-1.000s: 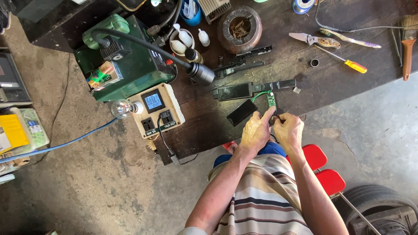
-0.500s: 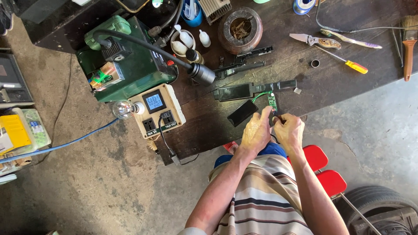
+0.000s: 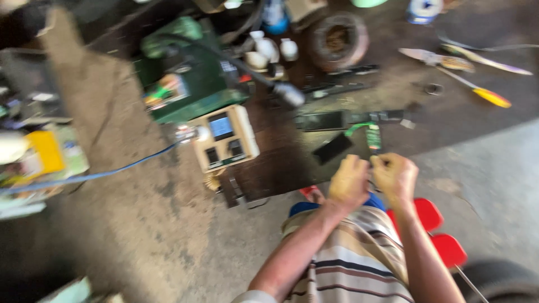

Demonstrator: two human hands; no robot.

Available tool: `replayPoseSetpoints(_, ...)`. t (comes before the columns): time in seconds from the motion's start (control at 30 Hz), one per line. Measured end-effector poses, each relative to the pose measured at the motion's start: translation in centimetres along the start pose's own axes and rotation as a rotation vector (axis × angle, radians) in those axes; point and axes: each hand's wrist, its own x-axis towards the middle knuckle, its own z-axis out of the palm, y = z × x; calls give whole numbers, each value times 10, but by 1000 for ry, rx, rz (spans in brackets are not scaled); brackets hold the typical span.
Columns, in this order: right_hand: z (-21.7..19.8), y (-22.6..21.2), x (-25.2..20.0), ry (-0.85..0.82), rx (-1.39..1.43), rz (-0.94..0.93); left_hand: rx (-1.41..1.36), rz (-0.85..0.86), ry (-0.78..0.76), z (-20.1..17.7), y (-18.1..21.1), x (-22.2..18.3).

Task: Testing a small circuit board using probes and a diagnostic power supply to identify faulty components.

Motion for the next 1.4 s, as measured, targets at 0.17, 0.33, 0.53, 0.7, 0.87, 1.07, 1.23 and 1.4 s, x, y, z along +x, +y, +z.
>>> replayPoseSetpoints(0.17, -3, -6, 0, -101, -122, -32, -123, 41, -19, -10, 4, -8)
replayPoseSetpoints(0.33, -8, -16, -5, -91, -28, 22, 95, 191, 37, 9, -3, -18)
replayPoseSetpoints(0.53, -10, -22, -8, -90, -27, 11, 380, 294, 113, 9, -6, -24)
replayPoseSetpoints(0.7, -11, -24, -9, -95, -24, 26, 353, 243, -72, 2, 0, -23)
replayPoseSetpoints(0.87, 0, 1, 0, -41, -207, -56, 21, 318, 106, 23, -12, -20)
replayPoseSetpoints(1.07, -2, -16, -5, -20, 12, 64, -28, 69, -72, 16, -4, -19)
replayPoseSetpoints(1.23, 3, -8, -7, 23, 27, 50, 416, 270, 12, 39, -14, -19)
replayPoseSetpoints(1.4, 2, 3, -3, 26, -5, -28, 331, 283, 44, 55, -20, -14)
